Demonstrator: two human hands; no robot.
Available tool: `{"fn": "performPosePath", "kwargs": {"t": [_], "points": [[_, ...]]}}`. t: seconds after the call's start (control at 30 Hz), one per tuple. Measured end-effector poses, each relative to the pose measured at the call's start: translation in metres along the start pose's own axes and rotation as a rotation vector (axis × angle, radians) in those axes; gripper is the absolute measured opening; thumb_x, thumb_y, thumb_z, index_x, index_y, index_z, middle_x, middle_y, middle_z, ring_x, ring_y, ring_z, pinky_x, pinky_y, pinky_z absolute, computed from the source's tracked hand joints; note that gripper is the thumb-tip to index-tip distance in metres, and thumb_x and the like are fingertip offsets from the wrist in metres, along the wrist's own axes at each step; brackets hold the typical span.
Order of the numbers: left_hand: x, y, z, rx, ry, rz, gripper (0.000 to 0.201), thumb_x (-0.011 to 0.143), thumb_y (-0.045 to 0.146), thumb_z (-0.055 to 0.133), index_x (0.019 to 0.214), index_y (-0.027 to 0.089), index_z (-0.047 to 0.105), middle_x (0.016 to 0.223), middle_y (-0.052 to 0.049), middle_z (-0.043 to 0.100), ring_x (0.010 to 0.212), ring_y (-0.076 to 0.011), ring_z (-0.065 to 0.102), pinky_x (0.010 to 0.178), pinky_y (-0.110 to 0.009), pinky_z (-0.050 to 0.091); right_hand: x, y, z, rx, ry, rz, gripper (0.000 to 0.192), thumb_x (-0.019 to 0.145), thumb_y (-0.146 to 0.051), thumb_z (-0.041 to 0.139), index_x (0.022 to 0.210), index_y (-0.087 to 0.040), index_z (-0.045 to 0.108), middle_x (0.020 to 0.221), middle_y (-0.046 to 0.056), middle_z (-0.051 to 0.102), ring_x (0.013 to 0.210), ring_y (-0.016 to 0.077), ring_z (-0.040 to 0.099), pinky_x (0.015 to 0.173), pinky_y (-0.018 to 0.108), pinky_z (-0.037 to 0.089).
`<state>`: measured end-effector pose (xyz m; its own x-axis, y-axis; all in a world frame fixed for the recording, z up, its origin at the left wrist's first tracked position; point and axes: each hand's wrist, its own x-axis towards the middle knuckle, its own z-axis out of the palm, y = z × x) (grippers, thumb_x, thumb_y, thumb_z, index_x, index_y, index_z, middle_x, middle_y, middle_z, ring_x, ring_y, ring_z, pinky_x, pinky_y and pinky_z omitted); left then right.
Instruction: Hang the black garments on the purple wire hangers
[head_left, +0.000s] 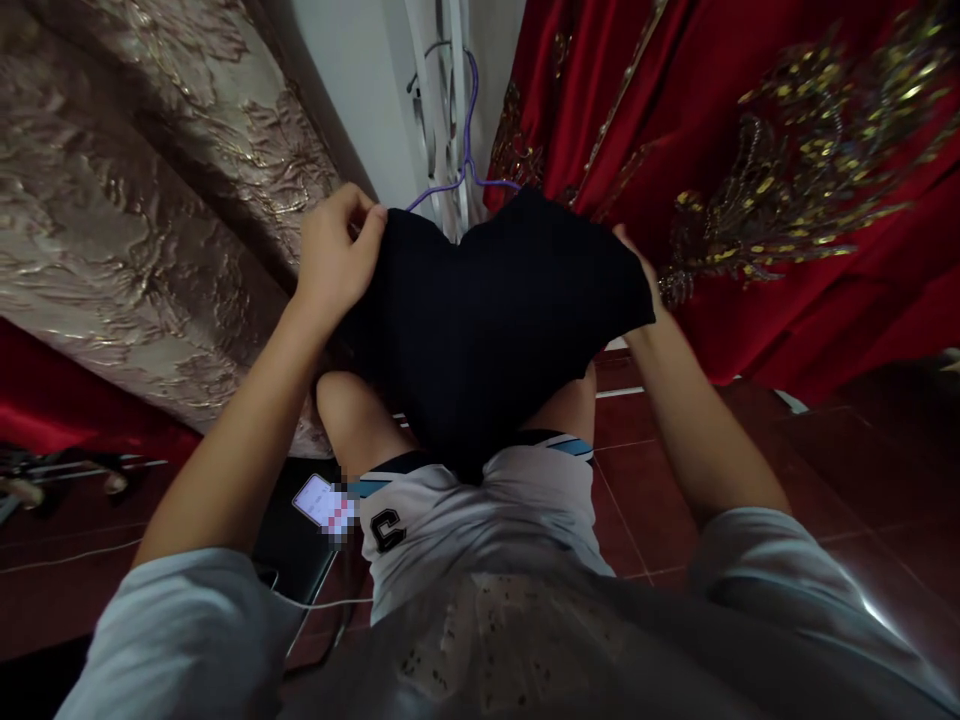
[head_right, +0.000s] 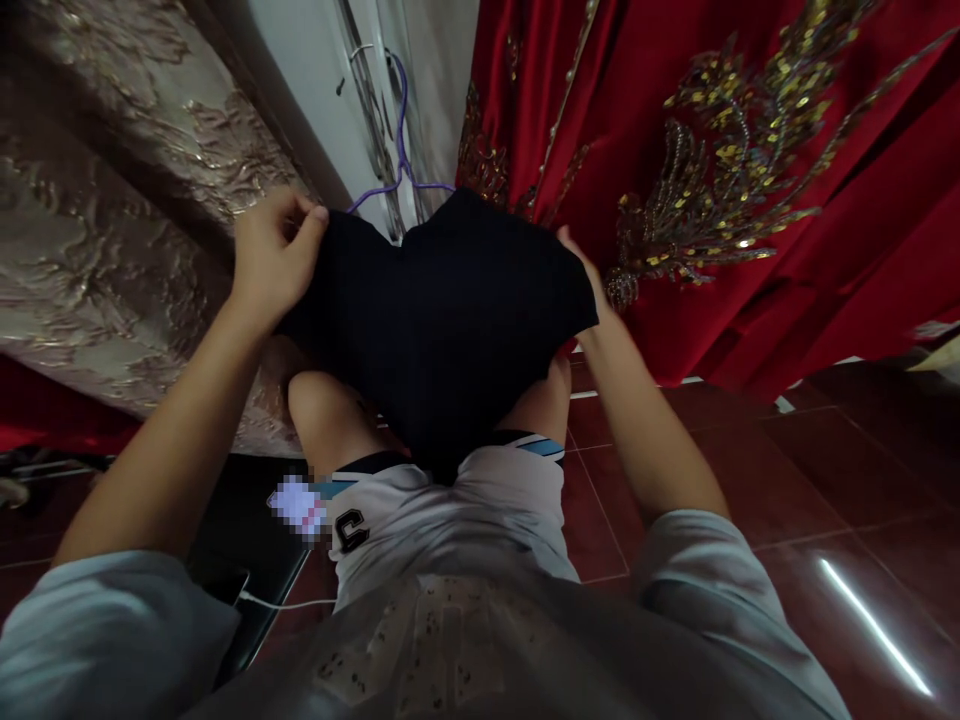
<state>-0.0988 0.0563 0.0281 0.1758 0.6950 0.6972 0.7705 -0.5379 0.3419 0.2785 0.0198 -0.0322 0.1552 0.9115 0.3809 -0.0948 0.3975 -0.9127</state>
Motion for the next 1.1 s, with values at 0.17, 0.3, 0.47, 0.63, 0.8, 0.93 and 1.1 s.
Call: {"fn": "performPosePath", "kwargs": {"t": [0.17,0.3,0.47,0.63,0.8,0.93,1.1], "points": [[0.0,0.031,-0.005,-0.12,-0.097,0.26,0.064,0.1,0.071,0.043,0.119,0.014,0.066,0.108,-0.007,0.068,0.106,-0.0204,0.061,0.108,-0.05,0.047,-0.012,-0.039,-0.01,0.022,-0.325,0.108,0.025,0.074,-0.029,0.075,0.094,-0.013,0.075,0.079,0.003,0.073,0.068,0.0148,0.067,0.07,0.03,0.05],[-0.016,0.069,-0.014,-0.284,0.038,0.313,0.05,0.097,0.063,0.059,0.13,0.026,0.064,0.127,-0.008,0.065,0.123,-0.0237,0.057,0.115,-0.05,0.044,-0.037,-0.062,0.005,0.015,-0.219,-0.118,0.019,0.072,-0.031,0.074,0.086,-0.018,0.073,0.077,0.003,0.068,0.067,0.014,0.061,0.066,0.031,0.046],[-0.044,0.108,-0.026,-0.857,-0.119,-0.091,0.027,0.102,0.042,0.059,0.117,0.021,0.067,0.113,-0.005,0.074,0.111,-0.0207,0.07,0.107,-0.043,0.053,-0.101,-0.056,0.046,-0.163,-0.461,-0.267,0.034,0.086,-0.039,0.07,0.115,-0.024,0.063,0.105,0.002,0.067,0.089,0.0191,0.064,0.079,0.033,0.052],[-0.083,0.121,-0.048,-0.906,-0.387,-0.457,0.02,0.097,0.031,0.054,0.107,0.016,0.063,0.075,-0.002,0.065,0.066,-0.0147,0.068,0.063,-0.025,0.056,-0.12,-0.04,0.074,-0.39,-0.994,-0.445,0.041,0.097,-0.044,0.064,0.13,-0.021,0.057,0.126,0.009,0.064,0.111,0.0218,0.063,0.098,0.036,0.051],[-0.112,0.092,-0.093,-0.323,-0.691,-0.24,0.011,0.09,0.025,0.058,0.095,0.02,0.066,0.068,0.001,0.057,0.055,-0.012,0.05,0.052,-0.023,0.039,-0.08,-0.008,0.06,-0.58,-0.606,-0.5,0.05,0.093,-0.049,0.067,0.134,-0.022,0.059,0.137,0.014,0.059,0.131,0.0285,0.055,0.114,0.047,0.043],[-0.104,0.068,-0.117,-0.312,-0.658,-0.218,0.017,0.09,0.03,0.058,0.088,0.02,0.071,0.068,0.0,0.059,0.058,-0.0133,0.049,0.054,-0.026,0.036,-0.072,0.016,0.051,-0.49,-0.765,-0.236,0.059,0.091,-0.057,0.066,0.138,-0.021,0.061,0.146,0.013,0.057,0.137,0.0294,0.053,0.116,0.049,0.043],[-0.077,0.04,-0.096,-0.304,-0.201,-0.237,0.022,0.083,0.026,0.07,0.105,0.019,0.069,0.071,0.001,0.063,0.059,-0.0108,0.052,0.061,-0.026,0.043,-0.043,0.019,0.056,-0.093,-0.695,0.298,0.055,0.081,-0.069,0.071,0.093,-0.016,0.074,0.085,0.007,0.074,0.078,0.0182,0.071,0.069,0.031,0.059]]}}
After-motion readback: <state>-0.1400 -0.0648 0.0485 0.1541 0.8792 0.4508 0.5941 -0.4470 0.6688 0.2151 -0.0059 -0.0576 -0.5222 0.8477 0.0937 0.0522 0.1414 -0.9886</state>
